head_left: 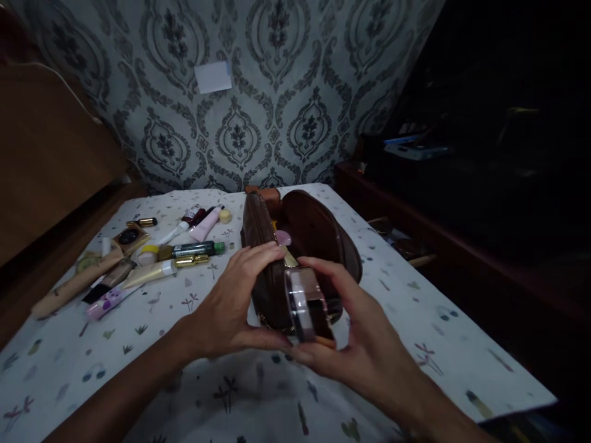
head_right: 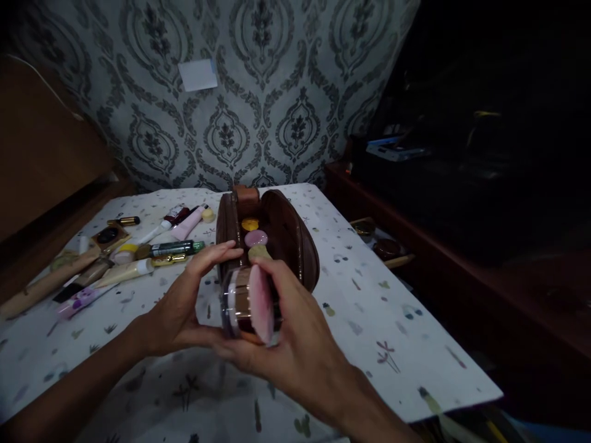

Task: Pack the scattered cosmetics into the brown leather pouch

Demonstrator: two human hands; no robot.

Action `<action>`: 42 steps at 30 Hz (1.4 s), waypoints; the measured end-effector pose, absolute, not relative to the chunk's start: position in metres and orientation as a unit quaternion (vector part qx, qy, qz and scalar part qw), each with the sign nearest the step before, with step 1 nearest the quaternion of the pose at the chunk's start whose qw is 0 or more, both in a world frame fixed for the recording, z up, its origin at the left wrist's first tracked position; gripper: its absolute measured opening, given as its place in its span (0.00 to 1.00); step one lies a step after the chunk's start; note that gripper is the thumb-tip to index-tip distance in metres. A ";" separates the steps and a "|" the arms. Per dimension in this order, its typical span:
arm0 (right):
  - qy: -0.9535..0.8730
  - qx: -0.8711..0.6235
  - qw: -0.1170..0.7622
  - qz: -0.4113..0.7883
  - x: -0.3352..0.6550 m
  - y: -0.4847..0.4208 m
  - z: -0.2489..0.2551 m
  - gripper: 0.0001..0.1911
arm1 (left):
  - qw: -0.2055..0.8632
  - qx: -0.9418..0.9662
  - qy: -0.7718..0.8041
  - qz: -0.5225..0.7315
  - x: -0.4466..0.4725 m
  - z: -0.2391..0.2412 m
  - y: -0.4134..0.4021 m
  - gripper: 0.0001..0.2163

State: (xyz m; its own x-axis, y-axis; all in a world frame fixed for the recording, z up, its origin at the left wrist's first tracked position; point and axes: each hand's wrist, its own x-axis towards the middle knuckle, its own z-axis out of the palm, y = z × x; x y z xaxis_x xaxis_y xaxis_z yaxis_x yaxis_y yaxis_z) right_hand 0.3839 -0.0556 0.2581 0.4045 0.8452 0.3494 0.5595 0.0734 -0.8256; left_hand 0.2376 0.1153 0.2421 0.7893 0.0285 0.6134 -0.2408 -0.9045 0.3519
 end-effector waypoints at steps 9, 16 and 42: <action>-0.560 -0.665 0.490 0.065 0.379 -0.051 0.250 0.41 | 0.150 0.932 -0.044 0.327 0.246 0.240 0.105 0.36; -0.547 -0.663 0.500 0.103 0.380 -0.050 0.258 0.38 | 0.122 0.934 -0.033 0.333 0.247 0.243 0.100 0.35; -0.524 -0.709 0.470 -0.038 0.388 -0.061 0.284 0.14 | 0.069 0.920 0.012 0.386 0.251 0.226 0.095 0.33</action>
